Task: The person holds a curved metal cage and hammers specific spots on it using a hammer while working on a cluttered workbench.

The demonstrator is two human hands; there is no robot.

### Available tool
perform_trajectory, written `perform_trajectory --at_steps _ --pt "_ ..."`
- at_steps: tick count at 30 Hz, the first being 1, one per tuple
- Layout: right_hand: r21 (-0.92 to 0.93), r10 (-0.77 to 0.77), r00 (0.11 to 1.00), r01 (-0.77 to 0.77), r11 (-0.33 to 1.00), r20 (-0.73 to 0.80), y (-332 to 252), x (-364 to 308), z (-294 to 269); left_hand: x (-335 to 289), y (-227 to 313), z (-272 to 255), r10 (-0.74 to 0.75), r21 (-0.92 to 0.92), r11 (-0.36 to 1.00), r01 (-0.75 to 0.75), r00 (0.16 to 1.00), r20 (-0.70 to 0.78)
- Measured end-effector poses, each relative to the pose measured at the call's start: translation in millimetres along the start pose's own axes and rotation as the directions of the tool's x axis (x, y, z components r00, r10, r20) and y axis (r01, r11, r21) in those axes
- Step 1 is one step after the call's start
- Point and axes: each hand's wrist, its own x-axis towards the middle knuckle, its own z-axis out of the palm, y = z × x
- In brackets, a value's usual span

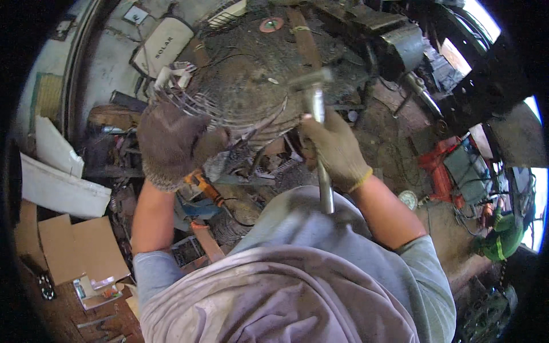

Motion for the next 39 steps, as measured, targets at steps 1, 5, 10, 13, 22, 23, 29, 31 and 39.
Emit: perform_trajectory --at_steps 1,5,10,13,22,23,29,31,39 --pt "0.023 -0.059 0.996 0.061 0.998 -0.072 1 -4 2 0 -4 1 -0.157 -0.103 0.985 0.141 0.973 -0.168" --pt "0.331 -0.155 0.983 0.18 0.926 -0.1 -6 -15 9 -24 -9 30 -0.625 -0.317 0.774 0.548 0.742 -0.242" --pt "0.002 -0.467 0.877 0.47 0.883 -0.109 8 -5 15 -20 4 34 -0.871 -0.622 0.409 0.668 0.49 -0.047" --pt "-0.184 -0.571 0.817 0.55 0.814 -0.081 12 -7 17 -29 0 48 -0.831 -0.594 0.499 0.631 0.542 -0.123" --pt "-0.341 -0.469 0.868 0.396 0.853 -0.163 -2 -6 7 -37 1 40 -0.891 -0.653 0.34 0.676 0.454 0.007" --pt "-0.339 -0.471 0.867 0.4 0.852 -0.16 -2 -5 7 -34 4 37 -0.927 -0.752 -0.003 0.659 0.281 0.25" --pt "-0.198 -0.409 0.854 0.362 0.911 -0.321 18 5 1 -23 8 28 -0.93 -0.668 0.043 0.743 0.274 0.244" --pt "-0.154 -0.339 0.884 0.304 0.94 -0.323 15 5 -1 -19 11 31 -0.937 -0.738 -0.052 0.673 0.222 0.268" --pt "0.349 -0.056 0.956 0.16 0.923 -0.289 -7 3 3 -28 8 55 -0.779 -0.664 0.558 0.498 0.59 -0.212"
